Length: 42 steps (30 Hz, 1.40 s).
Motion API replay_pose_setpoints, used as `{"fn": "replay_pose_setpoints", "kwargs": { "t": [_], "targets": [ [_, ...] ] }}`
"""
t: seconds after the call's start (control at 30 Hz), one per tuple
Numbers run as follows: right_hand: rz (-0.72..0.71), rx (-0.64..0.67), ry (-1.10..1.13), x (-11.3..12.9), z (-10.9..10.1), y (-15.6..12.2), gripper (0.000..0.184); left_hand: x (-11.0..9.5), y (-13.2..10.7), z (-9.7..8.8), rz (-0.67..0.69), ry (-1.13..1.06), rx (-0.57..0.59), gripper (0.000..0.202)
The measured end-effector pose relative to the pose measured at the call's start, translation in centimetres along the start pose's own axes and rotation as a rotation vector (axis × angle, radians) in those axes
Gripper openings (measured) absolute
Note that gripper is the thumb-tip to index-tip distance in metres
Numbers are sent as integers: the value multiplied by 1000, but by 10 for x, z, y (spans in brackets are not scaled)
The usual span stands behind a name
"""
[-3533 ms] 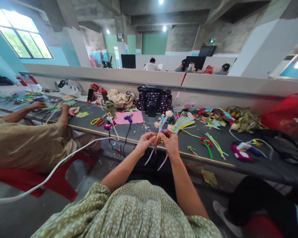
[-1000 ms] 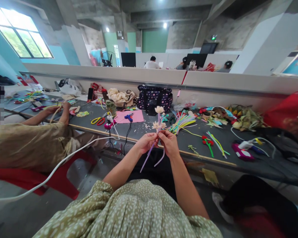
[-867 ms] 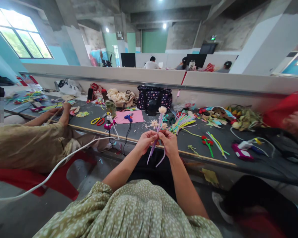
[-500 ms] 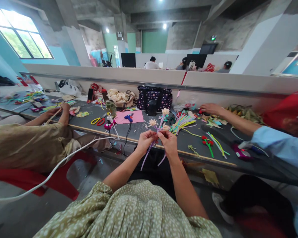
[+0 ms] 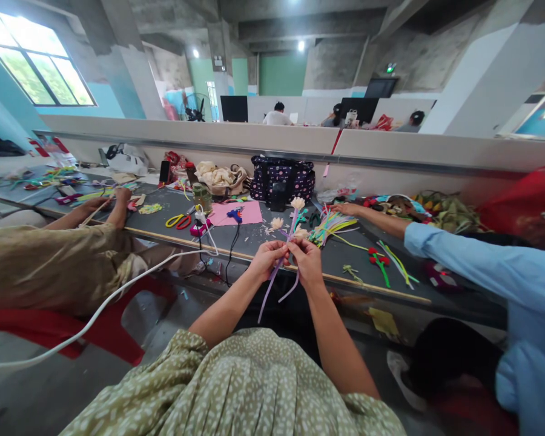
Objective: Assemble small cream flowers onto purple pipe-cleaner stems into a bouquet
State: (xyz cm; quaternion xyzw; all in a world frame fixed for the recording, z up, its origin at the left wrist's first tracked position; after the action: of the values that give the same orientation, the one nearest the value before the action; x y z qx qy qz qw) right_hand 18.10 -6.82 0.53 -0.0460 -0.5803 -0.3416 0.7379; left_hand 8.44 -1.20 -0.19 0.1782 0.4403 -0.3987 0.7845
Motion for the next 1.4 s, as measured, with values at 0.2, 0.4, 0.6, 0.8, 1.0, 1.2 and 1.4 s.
{"fn": "replay_pose_setpoints", "kwargs": {
  "t": [0.2,0.4,0.6,0.8,1.0,1.2,1.4],
  "targets": [
    [-73,-103,-93,-3,-3,4,26,-3,0,-2,119,100,-59,42],
    [-47,-60,-122,7,1,1,29,-9,-4,1,171,95,-82,37],
    [-2,-5,-49,8,1,1,28,-5,-5,1,115,41,-72,37],
    [6,32,-19,7,-1,2,27,-2,-2,1,80,5,-46,36],
    [56,67,19,8,1,1,28,-2,-1,0,-4,-56,17,32],
    [105,79,62,0,2,0,28,5,3,-5,-115,-119,25,33],
    [99,-54,20,-15,-1,2,32,13,8,-14,-57,-34,-16,37]
  ]
}}
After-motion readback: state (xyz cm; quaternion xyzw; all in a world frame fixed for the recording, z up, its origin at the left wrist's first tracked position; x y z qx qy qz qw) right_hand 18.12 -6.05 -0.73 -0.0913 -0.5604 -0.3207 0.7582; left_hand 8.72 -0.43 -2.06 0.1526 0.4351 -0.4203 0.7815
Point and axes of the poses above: each hand's wrist, its own y-axis towards the middle knuckle, its own z-axis out of the palm, x = y × z, the point moved 3 cm from there along y, towards the middle knuckle, and after that the axes turned 9 degrees about -z, right-handed, at the moved point
